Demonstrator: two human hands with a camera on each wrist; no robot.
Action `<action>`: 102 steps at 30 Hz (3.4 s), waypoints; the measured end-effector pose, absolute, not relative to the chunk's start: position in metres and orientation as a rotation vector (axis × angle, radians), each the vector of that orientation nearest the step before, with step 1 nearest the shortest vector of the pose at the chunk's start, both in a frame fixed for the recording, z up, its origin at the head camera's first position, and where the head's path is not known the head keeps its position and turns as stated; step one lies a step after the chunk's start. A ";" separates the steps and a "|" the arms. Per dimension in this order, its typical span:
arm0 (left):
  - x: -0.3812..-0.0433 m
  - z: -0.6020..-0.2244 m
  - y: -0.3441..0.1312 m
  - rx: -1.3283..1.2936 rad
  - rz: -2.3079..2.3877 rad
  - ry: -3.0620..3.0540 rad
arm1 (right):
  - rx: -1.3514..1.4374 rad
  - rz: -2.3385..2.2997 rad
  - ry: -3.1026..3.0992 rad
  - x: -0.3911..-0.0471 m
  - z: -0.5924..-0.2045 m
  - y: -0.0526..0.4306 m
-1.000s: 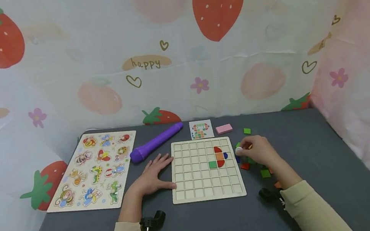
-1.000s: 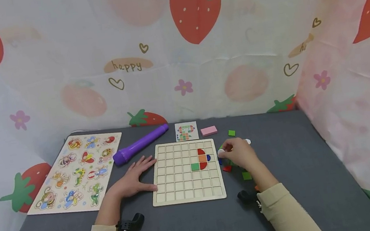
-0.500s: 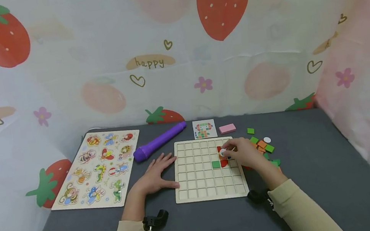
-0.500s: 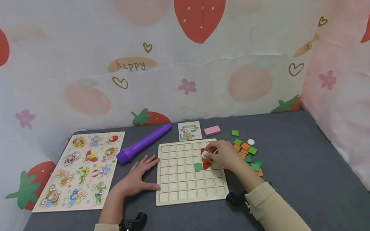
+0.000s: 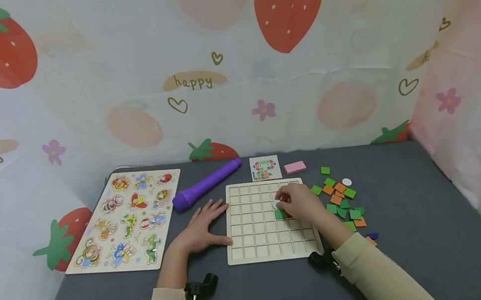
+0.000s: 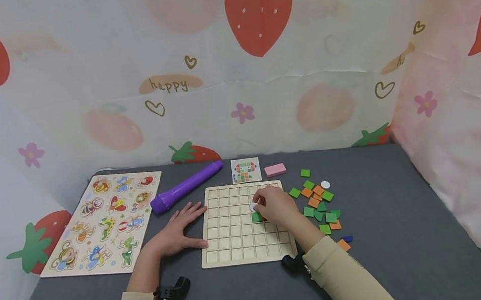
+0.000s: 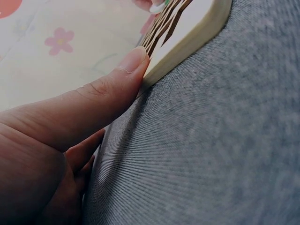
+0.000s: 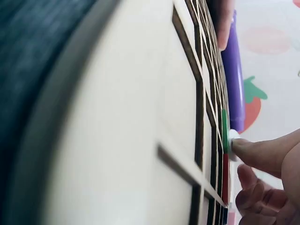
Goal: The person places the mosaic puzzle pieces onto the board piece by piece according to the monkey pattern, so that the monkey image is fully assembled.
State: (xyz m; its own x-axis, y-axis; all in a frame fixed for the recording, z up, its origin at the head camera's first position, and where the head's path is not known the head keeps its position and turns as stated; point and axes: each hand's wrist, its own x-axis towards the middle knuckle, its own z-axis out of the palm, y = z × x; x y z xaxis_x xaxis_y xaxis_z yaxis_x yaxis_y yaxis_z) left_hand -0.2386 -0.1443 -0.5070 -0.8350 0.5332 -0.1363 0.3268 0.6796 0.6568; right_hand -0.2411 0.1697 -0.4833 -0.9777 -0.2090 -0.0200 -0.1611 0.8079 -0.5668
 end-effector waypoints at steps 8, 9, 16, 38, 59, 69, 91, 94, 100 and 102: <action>-0.238 -0.506 -0.144 0.682 0.921 2.581 | -0.248 -0.821 2.909 -0.240 -0.481 0.169; -0.238 -0.507 -0.144 0.682 0.920 2.583 | -0.247 -0.816 2.909 -0.240 -0.481 0.169; -0.239 -0.509 -0.145 0.685 0.913 2.579 | -0.227 -0.865 2.890 -0.239 -0.481 0.170; -0.238 -0.506 -0.145 0.688 0.906 2.588 | -0.095 -1.099 2.917 -0.245 -0.475 0.229; -0.240 -0.504 -0.142 0.688 0.891 2.583 | 0.069 -0.963 2.925 -0.248 -0.487 0.260; -0.238 -0.506 -0.143 0.685 0.905 2.588 | 0.182 -1.131 2.910 -0.247 -0.474 0.243; -0.240 -0.509 -0.143 0.687 0.897 2.588 | -0.217 -1.213 2.921 -0.266 -0.485 0.191; -0.240 -0.509 -0.144 0.685 0.895 2.590 | -0.233 -1.169 2.908 -0.272 -0.488 0.186; -0.237 -0.511 -0.145 0.685 0.904 2.592 | -0.253 -1.085 2.872 -0.274 -0.488 0.180; -0.236 -0.511 -0.146 0.682 0.910 2.591 | -0.254 -1.045 2.881 -0.274 -0.489 0.178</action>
